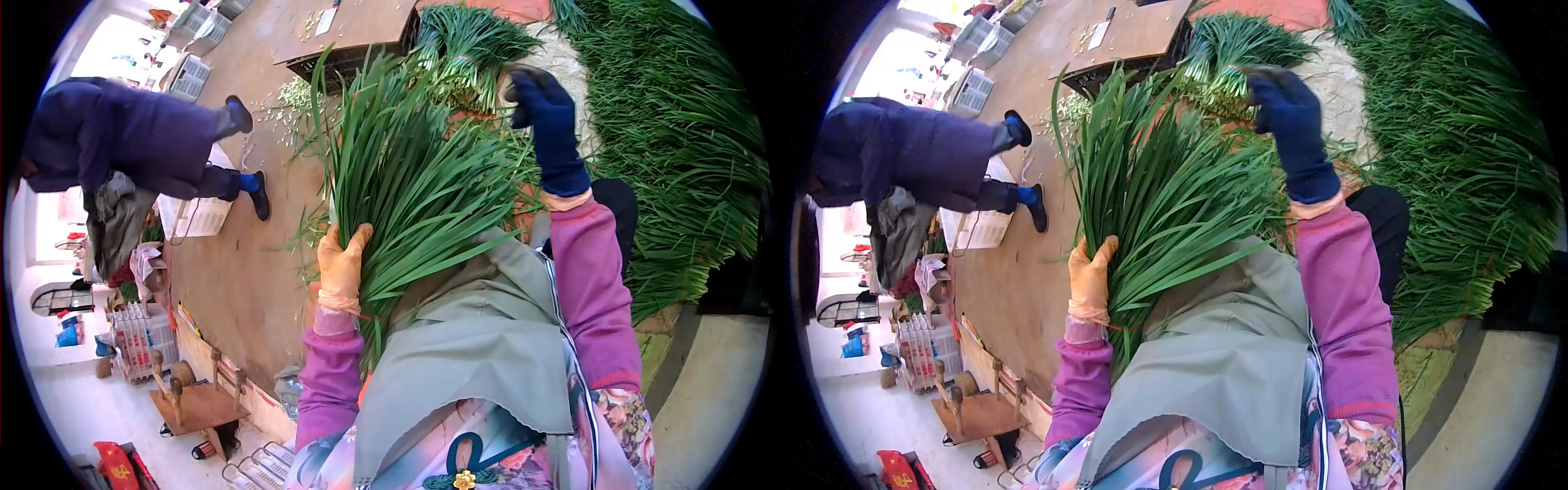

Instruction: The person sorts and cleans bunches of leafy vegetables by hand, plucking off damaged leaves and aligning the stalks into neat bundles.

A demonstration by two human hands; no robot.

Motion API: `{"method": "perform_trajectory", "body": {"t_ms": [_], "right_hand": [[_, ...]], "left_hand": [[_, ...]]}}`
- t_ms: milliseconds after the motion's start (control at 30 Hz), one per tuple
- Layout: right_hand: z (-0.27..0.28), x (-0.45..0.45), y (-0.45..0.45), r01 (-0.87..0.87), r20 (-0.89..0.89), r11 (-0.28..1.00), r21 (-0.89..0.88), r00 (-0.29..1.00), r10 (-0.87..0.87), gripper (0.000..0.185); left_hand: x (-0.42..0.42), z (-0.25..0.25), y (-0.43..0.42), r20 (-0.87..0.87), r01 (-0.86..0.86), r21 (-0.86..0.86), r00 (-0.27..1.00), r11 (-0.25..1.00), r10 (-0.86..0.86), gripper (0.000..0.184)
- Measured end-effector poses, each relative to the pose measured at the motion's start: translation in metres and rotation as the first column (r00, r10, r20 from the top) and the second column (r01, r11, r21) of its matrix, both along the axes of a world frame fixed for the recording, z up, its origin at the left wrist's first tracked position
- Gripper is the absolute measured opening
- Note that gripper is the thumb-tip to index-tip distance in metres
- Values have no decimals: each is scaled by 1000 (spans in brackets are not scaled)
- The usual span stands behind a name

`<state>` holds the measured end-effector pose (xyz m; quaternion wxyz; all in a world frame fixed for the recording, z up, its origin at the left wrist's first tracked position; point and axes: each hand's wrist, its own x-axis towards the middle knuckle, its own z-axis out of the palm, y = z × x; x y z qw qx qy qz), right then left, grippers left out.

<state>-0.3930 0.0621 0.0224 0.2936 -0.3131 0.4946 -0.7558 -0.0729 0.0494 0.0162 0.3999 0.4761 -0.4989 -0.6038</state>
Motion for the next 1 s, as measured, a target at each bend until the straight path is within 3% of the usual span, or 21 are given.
{"method": "perform_trajectory", "body": {"t_ms": [100,200,433,500,533,700,767,833,867,900,967,1000], "right_hand": [[17,19,-18,-43,-144,996,-82,989,31,16],[30,25,-31,-283,-3,954,96,959,284,18],[39,33,-63,-284,48,943,174,959,280,30],[37,34,-69,-459,-5,821,340,872,490,31],[34,39,-74,-466,-30,803,372,858,513,29],[30,32,-54,-570,16,760,312,803,596,30],[22,24,-50,-642,-60,717,271,732,679,26],[12,21,-44,-636,2,725,265,752,659,19],[7,16,-40,-489,-520,827,276,648,557,18],[7,13,-37,-360,-889,913,190,332,316,17],[11,3,-28,-336,-891,906,258,279,357,19],[2,-15,-32,-156,-898,982,102,410,159,20]], "left_hand": [[-2,-3,1,20,19,-24,1000,1000,-18,22],[-2,-2,2,52,47,-73,998,996,-44,23],[-4,2,7,66,53,-64,997,997,-49,21],[-4,0,7,48,61,-60,997,996,-58,21],[-4,1,6,71,73,-77,995,994,-67,21],[-1,-1,2,65,74,-42,995,996,-71,23],[-4,1,1,55,67,-36,996,997,-65,25],[-3,-1,-1,49,67,-8,997,998,-67,26],[-4,-1,-2,40,67,11,997,998,-68,27],[-4,-1,-3,31,68,30,997,997,-69,28],[-2,-2,-5,65,72,7,995,997,-73,29],[-1,-4,-5,75,87,-8,993,996,-86,28]]}}
